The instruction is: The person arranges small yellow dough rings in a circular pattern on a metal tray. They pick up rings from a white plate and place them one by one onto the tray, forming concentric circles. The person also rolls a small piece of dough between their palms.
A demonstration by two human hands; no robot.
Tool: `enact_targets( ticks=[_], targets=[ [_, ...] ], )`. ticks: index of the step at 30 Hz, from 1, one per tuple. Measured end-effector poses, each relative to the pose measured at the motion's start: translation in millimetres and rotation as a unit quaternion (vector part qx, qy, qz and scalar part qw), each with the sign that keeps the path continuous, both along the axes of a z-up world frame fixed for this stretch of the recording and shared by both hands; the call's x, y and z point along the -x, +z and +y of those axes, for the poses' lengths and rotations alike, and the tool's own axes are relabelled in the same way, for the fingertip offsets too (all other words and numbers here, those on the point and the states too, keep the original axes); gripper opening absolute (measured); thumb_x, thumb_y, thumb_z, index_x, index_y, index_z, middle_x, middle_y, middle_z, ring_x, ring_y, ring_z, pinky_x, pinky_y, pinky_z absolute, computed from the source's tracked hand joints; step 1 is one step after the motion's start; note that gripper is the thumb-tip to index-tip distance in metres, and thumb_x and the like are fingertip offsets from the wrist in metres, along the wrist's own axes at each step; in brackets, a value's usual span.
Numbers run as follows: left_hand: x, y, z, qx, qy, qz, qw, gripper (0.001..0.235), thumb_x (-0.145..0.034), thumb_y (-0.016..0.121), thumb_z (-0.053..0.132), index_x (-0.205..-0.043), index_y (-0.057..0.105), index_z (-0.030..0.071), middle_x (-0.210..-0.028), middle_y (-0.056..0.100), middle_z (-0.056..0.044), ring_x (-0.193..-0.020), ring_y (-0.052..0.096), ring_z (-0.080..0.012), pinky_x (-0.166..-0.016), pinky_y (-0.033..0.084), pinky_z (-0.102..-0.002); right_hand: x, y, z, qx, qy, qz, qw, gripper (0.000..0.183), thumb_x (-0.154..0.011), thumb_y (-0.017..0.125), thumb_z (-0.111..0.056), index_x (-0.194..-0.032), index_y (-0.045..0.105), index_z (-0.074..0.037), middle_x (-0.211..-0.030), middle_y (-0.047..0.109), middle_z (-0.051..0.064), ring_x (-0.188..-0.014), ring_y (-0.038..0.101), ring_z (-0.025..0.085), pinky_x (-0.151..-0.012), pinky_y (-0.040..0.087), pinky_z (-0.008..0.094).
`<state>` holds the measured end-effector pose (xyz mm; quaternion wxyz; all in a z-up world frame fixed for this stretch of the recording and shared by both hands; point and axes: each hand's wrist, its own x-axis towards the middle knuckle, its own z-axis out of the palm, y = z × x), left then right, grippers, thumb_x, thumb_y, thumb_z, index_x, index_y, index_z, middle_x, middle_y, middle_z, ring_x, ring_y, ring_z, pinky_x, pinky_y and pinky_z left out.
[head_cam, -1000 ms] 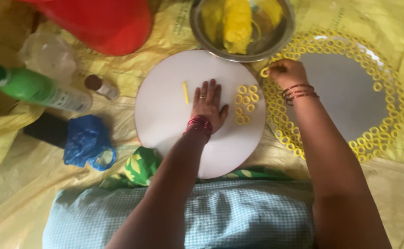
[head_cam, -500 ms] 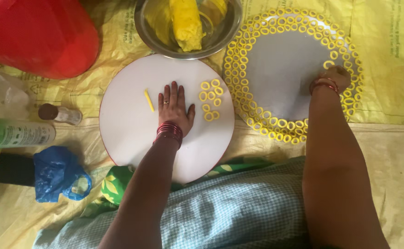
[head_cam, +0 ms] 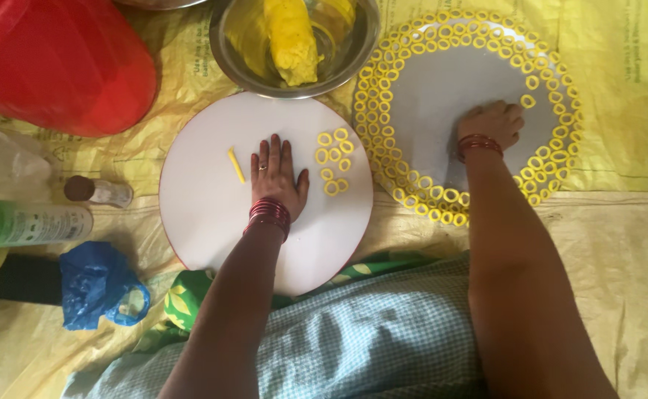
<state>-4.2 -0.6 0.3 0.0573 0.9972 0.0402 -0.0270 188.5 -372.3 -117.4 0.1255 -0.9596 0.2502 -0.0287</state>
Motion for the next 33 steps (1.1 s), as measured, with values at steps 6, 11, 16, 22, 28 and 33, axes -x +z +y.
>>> enact_targets(
  ticks=[6, 11, 16, 22, 28, 33],
  targets=[
    [-3, 2, -1, -0.005, 0.006, 0.02, 1.0, 0.072, -0.099, 0.048, 0.041, -0.157, 0.03, 0.002, -0.167, 0.018, -0.02, -0.154, 0.015, -0.0376, -0.125, 0.009, -0.051, -6, -20, -32, 0.02, 0.047, -0.088, 0.995, 0.047, -0.099, 0.059, -0.032, -0.127, 0.06, 0.006, -0.138, 0.048, 0.023, -0.128, 0.046, 0.043, -0.103, 0.039, 0.058],
    [-2, 2, -1, -0.007, 0.008, 0.026, 1.0, 0.072, -0.1, 0.047, 0.042, -0.157, 0.029, 0.002, -0.167, 0.018, -0.02, -0.155, 0.015, -0.0372, -0.125, 0.008, -0.051, -10, -37, -49, -0.025, 0.059, -0.108, 0.992, 0.052, -0.103, 0.063, -0.032, -0.13, 0.057, 0.012, -0.142, 0.048, 0.026, -0.135, 0.044, 0.043, -0.111, 0.035, 0.055],
    [-3, 2, -1, -0.016, 0.001, 0.027, 1.0, 0.072, -0.101, 0.045, 0.042, -0.158, 0.028, 0.002, -0.167, 0.017, -0.02, -0.155, 0.014, -0.0371, -0.125, 0.008, -0.051, -16, -48, -72, -0.019, 0.132, -0.165, 0.977, 0.049, -0.102, 0.064, -0.026, -0.128, 0.058, 0.016, -0.138, 0.05, 0.034, -0.122, 0.052, 0.05, -0.104, 0.043, 0.054],
    [-2, 1, 0, -0.02, 0.002, 0.033, 0.999, 0.072, -0.101, 0.044, 0.043, -0.158, 0.027, 0.002, -0.167, 0.016, -0.02, -0.155, 0.014, -0.0371, -0.125, 0.008, -0.051, -16, -60, -91, -0.008, 0.219, -0.264, 0.939, 0.029, -0.101, 0.062, -0.015, -0.119, 0.064, 0.008, -0.134, 0.057, 0.031, -0.123, 0.056, 0.05, -0.104, 0.048, 0.052],
    [-3, 1, -1, -0.012, 0.002, 0.024, 1.0, 0.073, -0.1, 0.046, 0.042, -0.158, 0.028, 0.001, -0.167, 0.017, -0.02, -0.155, 0.014, -0.0373, -0.125, 0.009, -0.051, -15, -50, -77, -0.064, 0.209, -0.214, 0.952, 0.016, -0.105, 0.062, -0.017, -0.114, 0.066, -0.004, -0.129, 0.065, 0.016, -0.12, 0.056, 0.043, -0.106, 0.046, 0.053],
    [-2, 2, 0, -0.009, 0.003, 0.029, 1.0, 0.073, -0.1, 0.046, 0.042, -0.158, 0.028, 0.001, -0.167, 0.017, -0.021, -0.155, 0.014, -0.038, -0.125, 0.009, -0.051, -12, -37, -60, -0.053, 0.182, -0.155, 0.97, 0.034, -0.101, 0.065, -0.026, -0.128, 0.062, -0.006, -0.144, 0.057, 0.016, -0.125, 0.043, 0.046, -0.097, 0.036, 0.063]
  ],
)
